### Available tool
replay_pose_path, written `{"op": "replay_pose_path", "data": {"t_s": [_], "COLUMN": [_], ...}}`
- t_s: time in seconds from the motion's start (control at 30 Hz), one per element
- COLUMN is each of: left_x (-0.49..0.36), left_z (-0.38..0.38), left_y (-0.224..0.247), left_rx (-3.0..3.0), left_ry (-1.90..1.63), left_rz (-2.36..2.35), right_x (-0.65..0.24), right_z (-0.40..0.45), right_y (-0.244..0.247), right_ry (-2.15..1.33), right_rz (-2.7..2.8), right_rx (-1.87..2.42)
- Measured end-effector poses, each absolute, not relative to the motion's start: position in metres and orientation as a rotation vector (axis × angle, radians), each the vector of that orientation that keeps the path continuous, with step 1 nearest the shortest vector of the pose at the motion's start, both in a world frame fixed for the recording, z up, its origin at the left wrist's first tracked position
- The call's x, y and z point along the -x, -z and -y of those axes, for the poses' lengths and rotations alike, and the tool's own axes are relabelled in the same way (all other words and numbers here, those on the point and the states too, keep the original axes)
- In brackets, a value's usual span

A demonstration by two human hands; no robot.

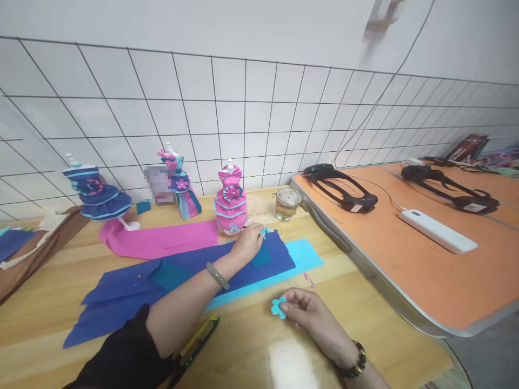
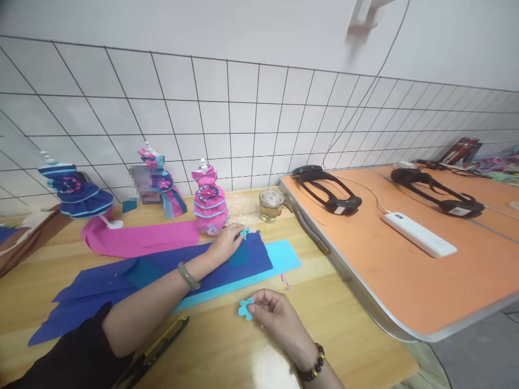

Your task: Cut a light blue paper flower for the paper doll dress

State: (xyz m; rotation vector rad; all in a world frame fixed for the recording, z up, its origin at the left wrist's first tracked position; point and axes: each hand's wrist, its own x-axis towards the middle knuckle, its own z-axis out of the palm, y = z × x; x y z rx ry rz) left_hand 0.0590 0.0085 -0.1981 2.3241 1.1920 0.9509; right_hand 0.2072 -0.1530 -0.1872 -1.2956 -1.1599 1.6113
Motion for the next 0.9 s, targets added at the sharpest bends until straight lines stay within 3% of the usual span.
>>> {"op": "replay_pose_path", "data": {"t_s": [0.4,0.57,0.9], "left_x": [0.022,0.071,0.052], "left_z": [0.046,0.073,0.065], "left_y": [0.171,0.164,0.156], "left_rx": [-2.583,-2.496,-2.236], "left_ry": [-0.691,-0.381,-0.290], "left_rz": [-1.097,-1.165,-1.038], "right_x": [-0.207,-0.207,-0.208], "right_z": [0.158,0.158,0.155], "right_y": [0.185,0.188,0.194], "right_ry": [-1.632,-1.611,-1.589], "right_rz": [1.208,1.243,1.225], "right_rx": [1.282,1.290,1.332]}}
